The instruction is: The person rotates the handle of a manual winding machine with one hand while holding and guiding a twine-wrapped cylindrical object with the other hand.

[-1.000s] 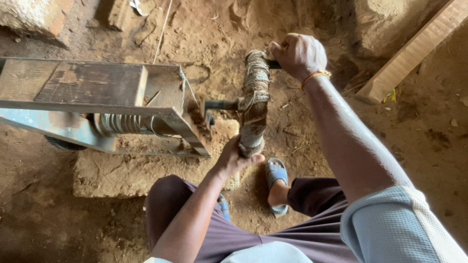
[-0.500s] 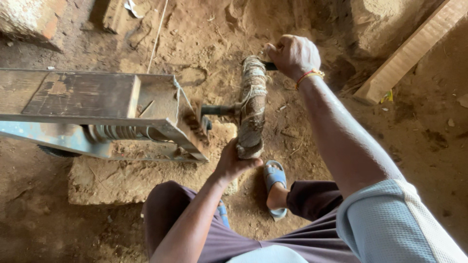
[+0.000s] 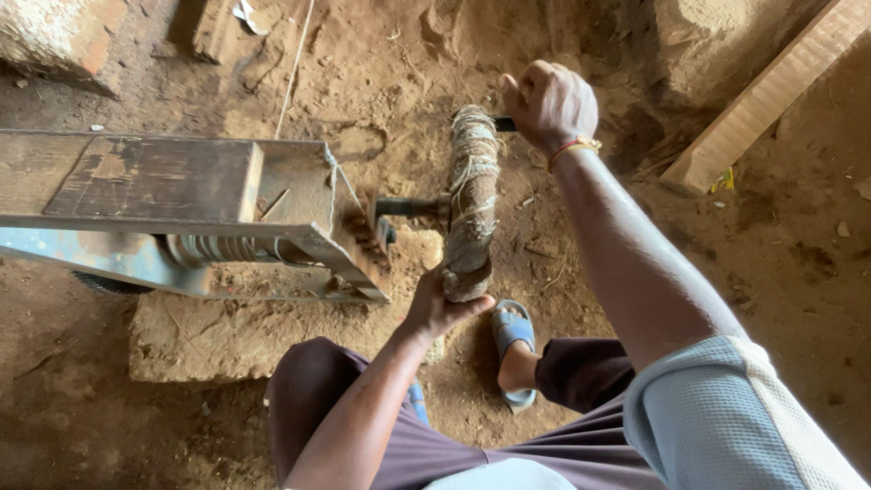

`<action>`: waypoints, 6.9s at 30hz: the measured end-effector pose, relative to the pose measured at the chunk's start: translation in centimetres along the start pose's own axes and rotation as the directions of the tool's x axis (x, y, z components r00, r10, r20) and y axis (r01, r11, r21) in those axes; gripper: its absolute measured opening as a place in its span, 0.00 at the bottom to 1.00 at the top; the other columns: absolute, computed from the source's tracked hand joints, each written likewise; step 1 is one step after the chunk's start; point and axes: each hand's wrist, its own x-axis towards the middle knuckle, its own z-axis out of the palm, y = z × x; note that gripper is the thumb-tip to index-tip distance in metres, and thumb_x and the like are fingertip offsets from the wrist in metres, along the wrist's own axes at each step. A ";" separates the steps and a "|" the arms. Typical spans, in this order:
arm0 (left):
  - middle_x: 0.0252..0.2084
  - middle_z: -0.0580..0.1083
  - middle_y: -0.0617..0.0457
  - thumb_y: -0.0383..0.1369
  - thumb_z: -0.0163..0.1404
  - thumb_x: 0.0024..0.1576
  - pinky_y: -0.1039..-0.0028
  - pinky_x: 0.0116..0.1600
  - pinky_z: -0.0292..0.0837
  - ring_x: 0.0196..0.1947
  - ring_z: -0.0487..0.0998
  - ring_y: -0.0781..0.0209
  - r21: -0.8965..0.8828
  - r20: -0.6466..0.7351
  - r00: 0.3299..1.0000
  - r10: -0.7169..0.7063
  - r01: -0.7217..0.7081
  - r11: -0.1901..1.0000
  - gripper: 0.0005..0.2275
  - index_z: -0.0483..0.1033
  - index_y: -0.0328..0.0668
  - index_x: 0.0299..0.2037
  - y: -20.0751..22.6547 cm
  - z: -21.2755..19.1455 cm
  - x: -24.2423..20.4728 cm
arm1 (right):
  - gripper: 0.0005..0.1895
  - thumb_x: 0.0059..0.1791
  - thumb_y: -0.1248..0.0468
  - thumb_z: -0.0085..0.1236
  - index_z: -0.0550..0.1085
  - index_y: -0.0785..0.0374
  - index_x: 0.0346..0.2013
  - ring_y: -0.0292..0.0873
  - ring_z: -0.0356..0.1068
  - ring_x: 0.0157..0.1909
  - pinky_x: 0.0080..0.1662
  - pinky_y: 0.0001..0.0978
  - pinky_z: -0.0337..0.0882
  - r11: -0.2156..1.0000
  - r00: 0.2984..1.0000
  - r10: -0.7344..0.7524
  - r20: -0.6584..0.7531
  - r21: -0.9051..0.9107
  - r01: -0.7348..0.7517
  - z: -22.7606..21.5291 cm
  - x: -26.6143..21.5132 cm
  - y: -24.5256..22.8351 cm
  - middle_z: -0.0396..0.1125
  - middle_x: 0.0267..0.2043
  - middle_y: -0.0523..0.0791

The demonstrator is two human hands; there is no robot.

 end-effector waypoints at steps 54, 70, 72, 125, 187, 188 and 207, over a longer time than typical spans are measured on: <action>0.47 0.79 0.39 0.57 0.56 0.45 0.61 0.47 0.85 0.41 0.85 0.50 -0.096 -0.105 0.953 -0.284 0.274 0.957 0.45 0.54 0.35 0.67 9.0 -0.7 0.9 | 0.20 0.54 0.38 0.49 0.79 0.42 0.48 0.52 0.63 0.56 0.57 0.52 0.52 0.997 0.963 -0.078 0.258 0.008 0.079 1.5 -2.6 1.1 0.70 0.51 0.44; 0.70 0.52 0.23 0.46 0.67 0.46 0.41 0.70 0.60 0.68 0.58 0.25 0.764 -0.171 0.946 0.276 -0.050 0.644 0.45 0.56 0.34 0.70 17.0 -0.1 9.2 | 0.20 0.53 0.40 0.50 0.78 0.40 0.52 0.52 0.63 0.61 0.60 0.54 0.52 0.996 0.938 -0.075 0.338 0.075 0.052 2.8 -2.2 2.1 0.71 0.56 0.42; 0.69 0.52 0.25 0.45 0.68 0.46 0.42 0.66 0.66 0.67 0.59 0.23 0.783 -0.168 0.960 0.226 -0.010 0.622 0.44 0.58 0.35 0.69 17.4 -0.3 10.0 | 0.21 0.53 0.40 0.48 0.78 0.41 0.54 0.52 0.63 0.61 0.59 0.55 0.54 0.995 0.932 -0.076 0.354 0.080 0.050 3.4 -1.9 2.4 0.71 0.57 0.42; 0.52 0.60 0.40 0.26 0.47 0.60 0.73 0.30 0.80 0.32 0.77 0.60 0.813 -0.130 0.980 -0.153 0.193 0.549 0.13 0.69 0.36 0.55 18.4 -1.6 16.1 | 0.53 0.48 0.37 0.61 0.55 0.70 0.74 0.54 0.48 0.79 0.75 0.47 0.48 0.418 0.882 -0.403 0.246 0.906 -0.062 8.3 -26.9 -2.4 0.50 0.77 0.57; 0.61 0.71 0.31 0.30 0.53 0.54 0.53 0.64 0.72 0.59 0.75 0.38 0.850 -0.010 0.903 -0.430 0.234 0.472 0.18 0.77 0.33 0.55 16.9 -3.4 23.4 | 0.52 0.49 0.39 0.63 0.54 0.72 0.72 0.42 0.59 0.71 0.70 0.40 0.61 0.024 0.906 -0.337 0.256 0.964 -0.264 6.0 -26.7 -6.4 0.60 0.71 0.50; 0.61 0.71 0.31 0.31 0.53 0.54 0.53 0.64 0.71 0.60 0.75 0.38 0.848 -0.014 0.906 -0.424 0.235 0.475 0.18 0.77 0.34 0.55 16.9 -3.6 23.6 | 0.51 0.49 0.40 0.63 0.54 0.72 0.72 0.42 0.59 0.71 0.70 0.40 0.61 0.028 0.908 -0.334 0.254 0.965 -0.259 5.9 -26.7 -6.4 0.60 0.71 0.50; 0.58 0.76 0.40 0.34 0.57 0.51 0.58 0.64 0.73 0.57 0.78 0.45 0.848 0.032 0.856 -0.515 0.250 0.468 0.19 0.82 0.39 0.53 16.7 -4.0 25.7 | 0.48 0.50 0.34 0.57 0.63 0.73 0.66 0.45 0.65 0.68 0.67 0.40 0.65 0.155 0.921 -0.262 0.289 0.954 -0.255 2.7 -26.0 -7.8 0.67 0.65 0.53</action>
